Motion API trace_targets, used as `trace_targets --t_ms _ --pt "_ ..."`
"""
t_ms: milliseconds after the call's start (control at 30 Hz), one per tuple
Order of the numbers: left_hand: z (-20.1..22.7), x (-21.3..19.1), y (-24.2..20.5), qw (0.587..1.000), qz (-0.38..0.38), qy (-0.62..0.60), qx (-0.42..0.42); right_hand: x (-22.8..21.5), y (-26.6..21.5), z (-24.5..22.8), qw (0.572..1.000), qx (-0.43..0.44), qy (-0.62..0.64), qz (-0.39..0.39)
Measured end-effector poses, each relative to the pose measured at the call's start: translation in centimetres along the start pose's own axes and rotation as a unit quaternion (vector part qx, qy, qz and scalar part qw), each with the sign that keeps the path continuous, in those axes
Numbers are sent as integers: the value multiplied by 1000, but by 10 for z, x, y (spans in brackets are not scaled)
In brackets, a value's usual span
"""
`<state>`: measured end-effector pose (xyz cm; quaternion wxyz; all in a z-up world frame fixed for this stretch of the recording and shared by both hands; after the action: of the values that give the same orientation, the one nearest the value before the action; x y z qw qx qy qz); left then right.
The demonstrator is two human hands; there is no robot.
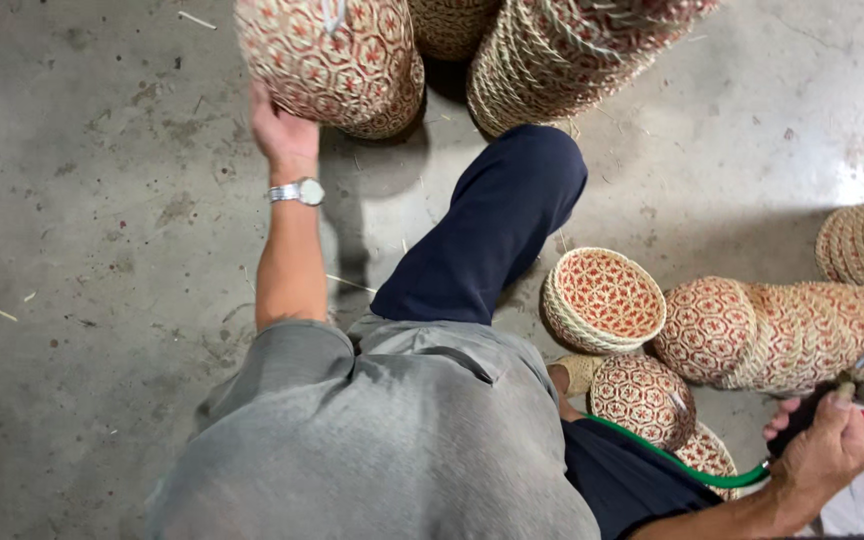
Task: The person sits on the floor and uses a handheld blowtorch to apply heat to the surface of patterned woven baskets. They pick up each basket, rotate it to treat different sides, and then place it back down, repeating the process for multiple units.
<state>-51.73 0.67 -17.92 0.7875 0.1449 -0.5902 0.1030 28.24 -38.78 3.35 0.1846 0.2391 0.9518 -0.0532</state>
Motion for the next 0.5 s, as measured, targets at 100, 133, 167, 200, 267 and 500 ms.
trace_targets --t_ms 100,133,167,200,267,500 --pt "-25 -67 15 1000 15 -5 9 -7 2 7 1000 5 15 11" --pt "-36 -78 20 1000 1 6 14 -10 4 13 999 11 24 19" --pt "-46 -88 25 1000 -14 17 19 -14 5 17 999 9 22 22" --pt "-52 -101 29 999 10 33 32 -18 6 22 999 8 20 27" --pt "-63 -122 35 995 58 65 57 -27 7 33 999 20 35 30" --pt "-88 -166 39 977 188 69 67 -32 20 36 997 68 38 15"
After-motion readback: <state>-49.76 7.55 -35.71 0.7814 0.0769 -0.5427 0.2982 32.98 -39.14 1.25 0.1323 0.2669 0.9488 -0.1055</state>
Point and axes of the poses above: each hand's wrist, its own y-axis towards the middle knuckle, its own x-axis out of the palm, z = x × y, the point moved 9 cm from there along y, towards the middle knuckle, and after that the axes turned 12 degrees about -z, right-handed, at the moved point
